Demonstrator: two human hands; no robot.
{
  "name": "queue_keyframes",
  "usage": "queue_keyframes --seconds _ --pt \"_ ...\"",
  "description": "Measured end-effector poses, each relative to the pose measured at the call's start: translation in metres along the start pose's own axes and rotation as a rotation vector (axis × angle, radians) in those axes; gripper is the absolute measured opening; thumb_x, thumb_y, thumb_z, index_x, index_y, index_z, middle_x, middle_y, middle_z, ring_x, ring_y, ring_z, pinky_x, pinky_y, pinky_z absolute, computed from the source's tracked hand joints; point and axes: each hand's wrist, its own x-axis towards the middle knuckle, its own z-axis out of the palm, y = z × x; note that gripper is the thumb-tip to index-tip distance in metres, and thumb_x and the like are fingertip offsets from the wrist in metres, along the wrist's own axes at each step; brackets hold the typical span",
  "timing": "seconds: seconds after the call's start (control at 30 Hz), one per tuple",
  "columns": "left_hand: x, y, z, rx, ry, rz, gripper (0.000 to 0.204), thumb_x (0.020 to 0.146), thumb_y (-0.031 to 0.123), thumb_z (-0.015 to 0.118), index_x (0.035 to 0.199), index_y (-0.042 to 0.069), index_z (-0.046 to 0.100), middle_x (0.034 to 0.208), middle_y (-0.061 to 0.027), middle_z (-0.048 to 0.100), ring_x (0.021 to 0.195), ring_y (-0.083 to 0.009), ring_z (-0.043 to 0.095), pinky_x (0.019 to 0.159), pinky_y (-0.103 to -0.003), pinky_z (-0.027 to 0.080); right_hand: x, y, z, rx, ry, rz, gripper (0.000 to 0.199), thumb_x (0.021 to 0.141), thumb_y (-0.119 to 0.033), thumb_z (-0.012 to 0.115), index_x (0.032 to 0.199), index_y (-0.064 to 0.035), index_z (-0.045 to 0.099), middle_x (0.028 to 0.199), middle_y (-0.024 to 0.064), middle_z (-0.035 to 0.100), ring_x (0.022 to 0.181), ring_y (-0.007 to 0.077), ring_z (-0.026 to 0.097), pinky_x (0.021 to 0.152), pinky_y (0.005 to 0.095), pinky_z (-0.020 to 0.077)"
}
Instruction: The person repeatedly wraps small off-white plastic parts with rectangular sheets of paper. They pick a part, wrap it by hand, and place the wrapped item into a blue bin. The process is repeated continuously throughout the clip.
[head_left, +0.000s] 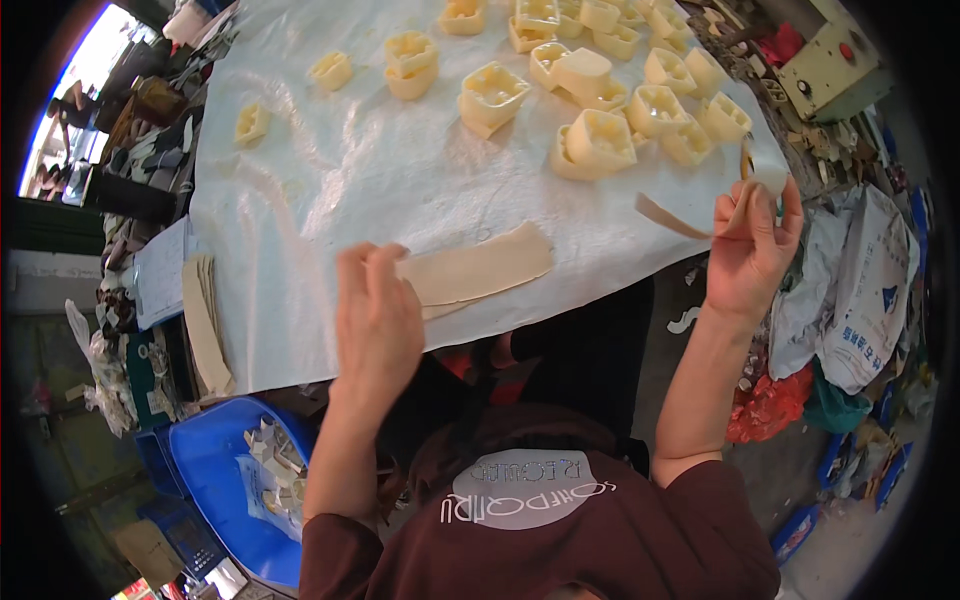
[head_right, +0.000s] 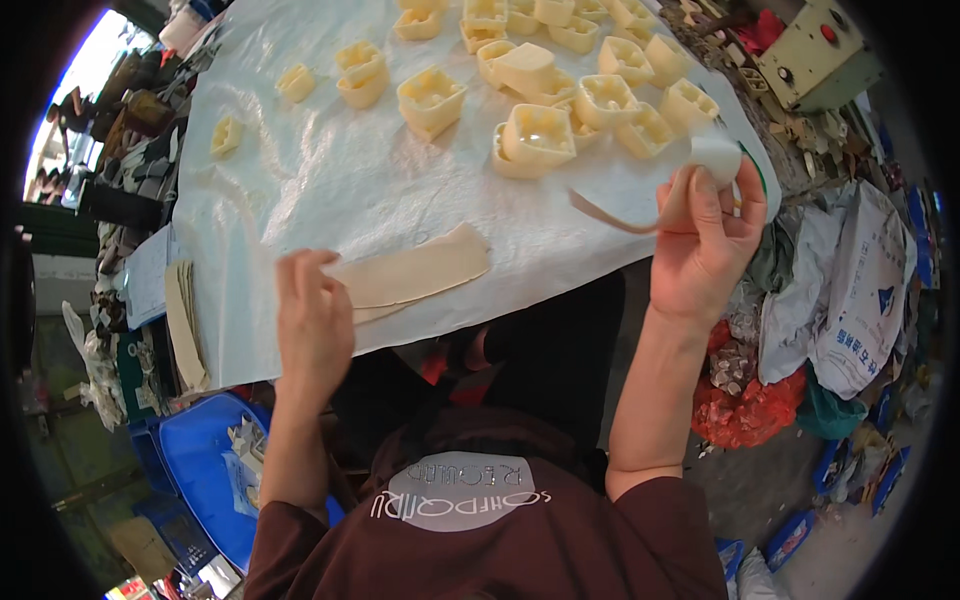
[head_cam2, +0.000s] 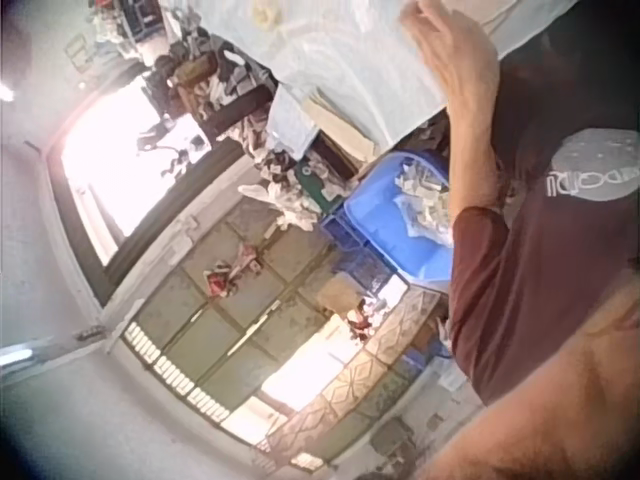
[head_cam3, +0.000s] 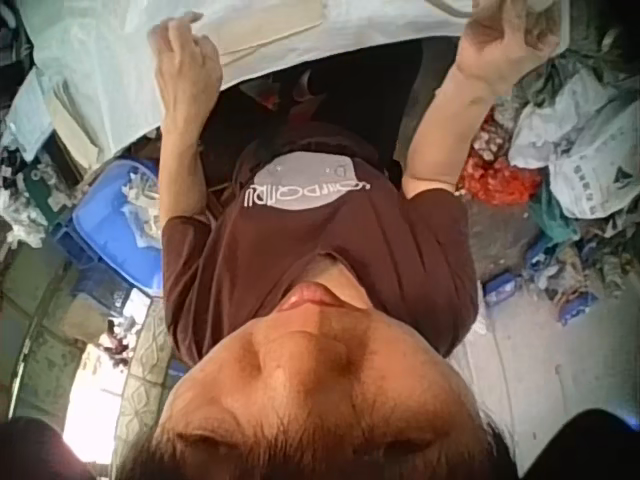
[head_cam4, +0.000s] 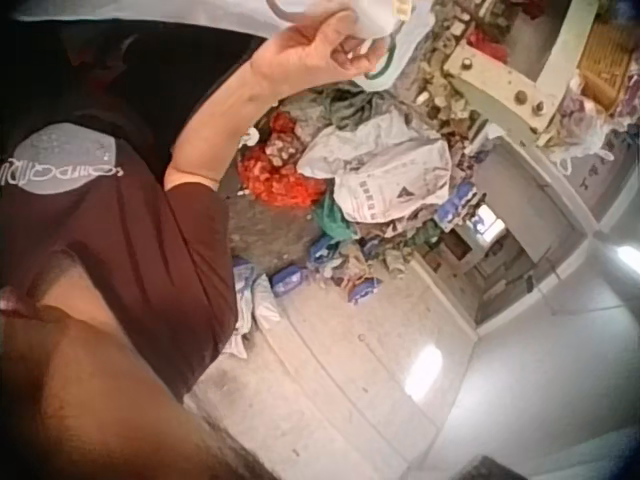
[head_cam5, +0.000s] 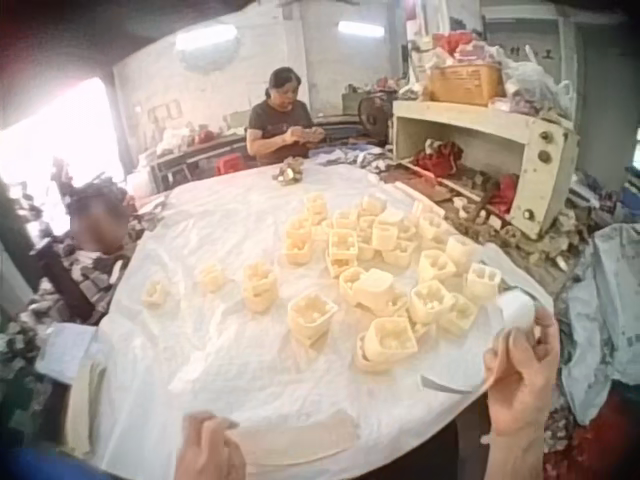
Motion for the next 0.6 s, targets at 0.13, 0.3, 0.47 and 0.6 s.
queue_keyframes --seconds 0.13,0.3,0.47,0.6 --pt "0.060 0.011 0.012 0.027 0.032 0.329 0.035 0.072 -0.003 0.058 0.106 0.006 0.057 0.104 -0.0150 0.049 0.088 -0.0287 0.052 0.078 -0.039 0.044 -0.008 -0.020 0.000 -0.178 -0.068 -0.019 0.030 0.084 -0.001 0.060 0.110 -0.0070 0.047 0.091 0.0092 0.057 0.071 0.0159 0.050 0.059 0.0285 0.0400" --pt "0.119 0.034 0.063 0.180 0.121 0.425 0.052 0.070 0.005 0.065 0.117 0.025 0.058 0.117 -0.0132 0.044 0.104 -0.0309 0.042 0.086 -0.038 0.041 -0.021 -0.018 0.008 -0.205 -0.261 0.035 0.034 0.083 -0.002 0.062 0.112 -0.0106 0.047 0.087 0.0083 0.057 0.062 0.0162 0.050 0.050 0.0281 0.0401" --pt "0.152 0.031 0.088 0.393 -0.073 0.342 0.053 0.070 0.004 0.066 0.115 0.030 0.057 0.115 -0.0140 0.042 0.106 -0.0347 0.036 0.089 -0.038 0.039 -0.028 -0.023 0.010 -0.248 -0.316 0.016 0.037 0.078 -0.001 0.067 0.109 -0.0084 0.048 0.086 0.0060 0.058 0.065 0.0150 0.053 0.055 0.0260 0.0434" --pt "0.156 0.032 0.086 0.325 -0.028 0.262 0.046 0.070 0.002 0.066 0.109 0.023 0.054 0.110 -0.0158 0.042 0.104 -0.0350 0.037 0.086 -0.039 0.041 -0.034 -0.022 0.001 -0.171 -0.296 0.106 0.035 0.075 0.002 0.070 0.103 -0.0033 0.049 0.089 0.0072 0.062 0.079 0.0115 0.060 0.071 0.0246 0.0476"
